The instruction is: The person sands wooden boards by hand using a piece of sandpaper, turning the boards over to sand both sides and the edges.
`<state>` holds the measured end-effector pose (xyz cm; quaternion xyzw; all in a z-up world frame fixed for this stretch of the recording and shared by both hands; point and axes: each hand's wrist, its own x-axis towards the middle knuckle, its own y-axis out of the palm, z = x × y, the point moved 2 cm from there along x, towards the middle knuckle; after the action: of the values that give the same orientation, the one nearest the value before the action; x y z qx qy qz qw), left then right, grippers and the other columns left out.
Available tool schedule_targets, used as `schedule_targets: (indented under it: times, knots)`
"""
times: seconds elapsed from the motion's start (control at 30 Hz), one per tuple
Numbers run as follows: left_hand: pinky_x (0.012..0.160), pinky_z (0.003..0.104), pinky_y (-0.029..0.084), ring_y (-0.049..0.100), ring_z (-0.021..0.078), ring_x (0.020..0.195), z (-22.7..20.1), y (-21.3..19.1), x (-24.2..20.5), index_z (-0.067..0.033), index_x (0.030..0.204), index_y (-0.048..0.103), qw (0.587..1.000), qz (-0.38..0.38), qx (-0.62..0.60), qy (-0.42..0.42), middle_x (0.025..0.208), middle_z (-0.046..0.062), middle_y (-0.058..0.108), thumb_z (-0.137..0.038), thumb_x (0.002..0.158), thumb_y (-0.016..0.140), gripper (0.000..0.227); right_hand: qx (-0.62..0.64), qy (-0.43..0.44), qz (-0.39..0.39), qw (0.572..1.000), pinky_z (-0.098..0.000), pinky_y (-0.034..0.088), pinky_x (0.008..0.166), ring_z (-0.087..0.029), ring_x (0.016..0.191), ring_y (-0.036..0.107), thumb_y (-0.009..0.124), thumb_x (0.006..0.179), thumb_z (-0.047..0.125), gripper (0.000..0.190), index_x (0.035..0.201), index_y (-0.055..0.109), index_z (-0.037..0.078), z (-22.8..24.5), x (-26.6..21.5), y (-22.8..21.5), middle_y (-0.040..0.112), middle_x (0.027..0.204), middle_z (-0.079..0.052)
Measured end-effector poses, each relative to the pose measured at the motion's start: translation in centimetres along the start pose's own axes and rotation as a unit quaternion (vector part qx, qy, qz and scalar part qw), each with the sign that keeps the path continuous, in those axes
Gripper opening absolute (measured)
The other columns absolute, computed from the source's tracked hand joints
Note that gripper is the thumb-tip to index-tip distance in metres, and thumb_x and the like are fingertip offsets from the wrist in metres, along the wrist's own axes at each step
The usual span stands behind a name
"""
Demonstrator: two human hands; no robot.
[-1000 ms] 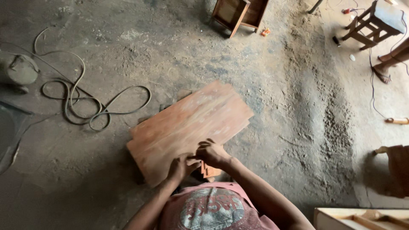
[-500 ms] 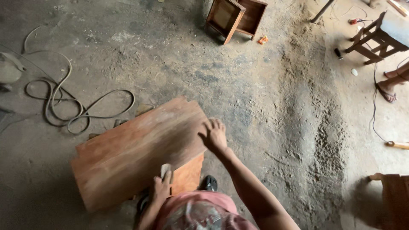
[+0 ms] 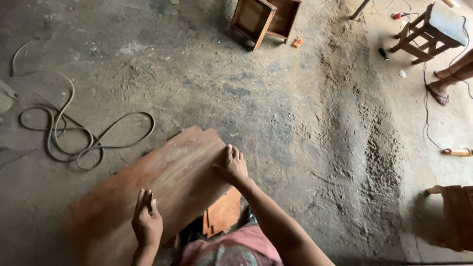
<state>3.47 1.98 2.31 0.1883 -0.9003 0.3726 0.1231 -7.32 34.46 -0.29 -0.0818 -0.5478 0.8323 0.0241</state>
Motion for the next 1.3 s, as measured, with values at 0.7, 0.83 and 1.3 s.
schedule_targets:
  times: [0.7, 0.83, 1.3]
  knots:
    - [0.117, 0.054, 0.036, 0.047, 0.0415, 0.139, -1.4, 17.5, 11.7, 0.0044, 0.131, 0.059, 0.947, 0.126, -0.042, 0.293, 0.146, 0.023, 0.053, -0.008, 0.083, 0.069, 0.050, -0.056, 0.052, -0.187, 0.979, -0.0610, 0.024, 0.113, -0.046, 0.143, 0.032, 0.047, 0.101, 0.039, 0.065, 0.153, 0.035, 0.002, 6.4, 0.9, 2.9, 0.037, 0.155, -0.025]
    - [0.115, 0.055, 0.034, 0.046, 0.0434, 0.137, -1.5, 17.7, 12.0, 0.0057, 0.128, 0.061, 0.945, 0.157, -0.016, 0.286, 0.143, 0.025, 0.054, -0.007, 0.074, 0.069, 0.055, -0.050, -0.138, -0.213, 0.966, -0.0594, 0.023, 0.121, -0.042, 0.149, 0.033, 0.052, 0.086, 0.020, 0.069, 0.153, 0.045, 0.004, 6.3, 0.1, 2.5, 0.040, 0.158, -0.022]
    - [0.117, 0.053, 0.039, 0.050, 0.0427, 0.138, 1.3, 10.8, 7.8, 0.0052, 0.131, 0.062, 0.943, 0.149, -0.049, 0.293, 0.140, 0.022, 0.059, 0.001, 0.086, 0.057, 0.045, -0.031, -0.116, -0.216, 0.969, -0.0560, 0.024, 0.118, -0.039, 0.144, 0.036, 0.055, 0.084, 0.016, 0.065, 0.147, 0.050, 0.002, 6.0, 1.6, 3.6, 0.046, 0.152, -0.019]
